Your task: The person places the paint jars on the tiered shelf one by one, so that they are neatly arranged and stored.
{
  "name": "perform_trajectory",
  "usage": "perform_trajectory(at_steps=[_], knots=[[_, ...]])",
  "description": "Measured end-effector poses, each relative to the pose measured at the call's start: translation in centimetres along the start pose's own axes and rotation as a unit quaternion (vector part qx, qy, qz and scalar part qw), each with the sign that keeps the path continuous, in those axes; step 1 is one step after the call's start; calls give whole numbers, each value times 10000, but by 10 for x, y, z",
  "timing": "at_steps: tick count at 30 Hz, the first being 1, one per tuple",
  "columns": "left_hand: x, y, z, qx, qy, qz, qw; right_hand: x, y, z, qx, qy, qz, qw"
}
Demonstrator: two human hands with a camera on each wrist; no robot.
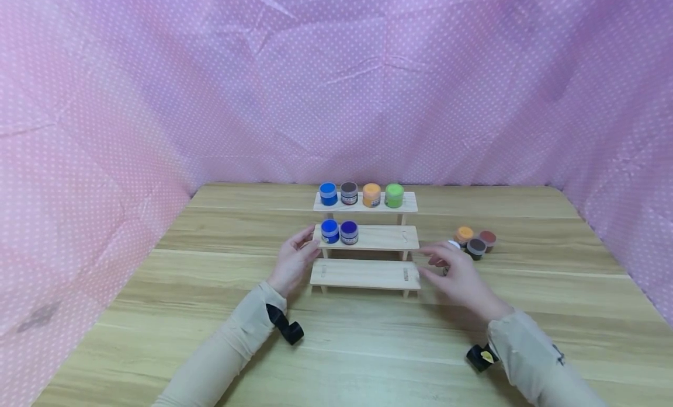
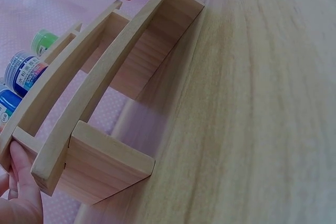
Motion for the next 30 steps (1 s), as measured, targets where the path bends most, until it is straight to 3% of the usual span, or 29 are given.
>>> perform_trajectory(at_steps=[9,17,24,30], knots=[[-1,-2,1,58,41,64,10000,22,-18,-11,203,377,108,9990],[1,-1,1,88,25,36,10000,38,-31,-20,213,718,-167,9971],[2,-1,0,50,51,73,9999,51,-36,-25,-139,1213,-650,9904],[2,0,0,24,16,91,10000,55,-31,-29,-551,1541,-721,9839]])
Point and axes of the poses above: each hand's wrist, its own z-axis towards the middle knuckle, its own y-axis out of the palm, x = y × z, the point moved 9 cm from there along z, towards the middle knuckle, and after that the axes turned 12 degrees about -x, right-handed, at the moved point
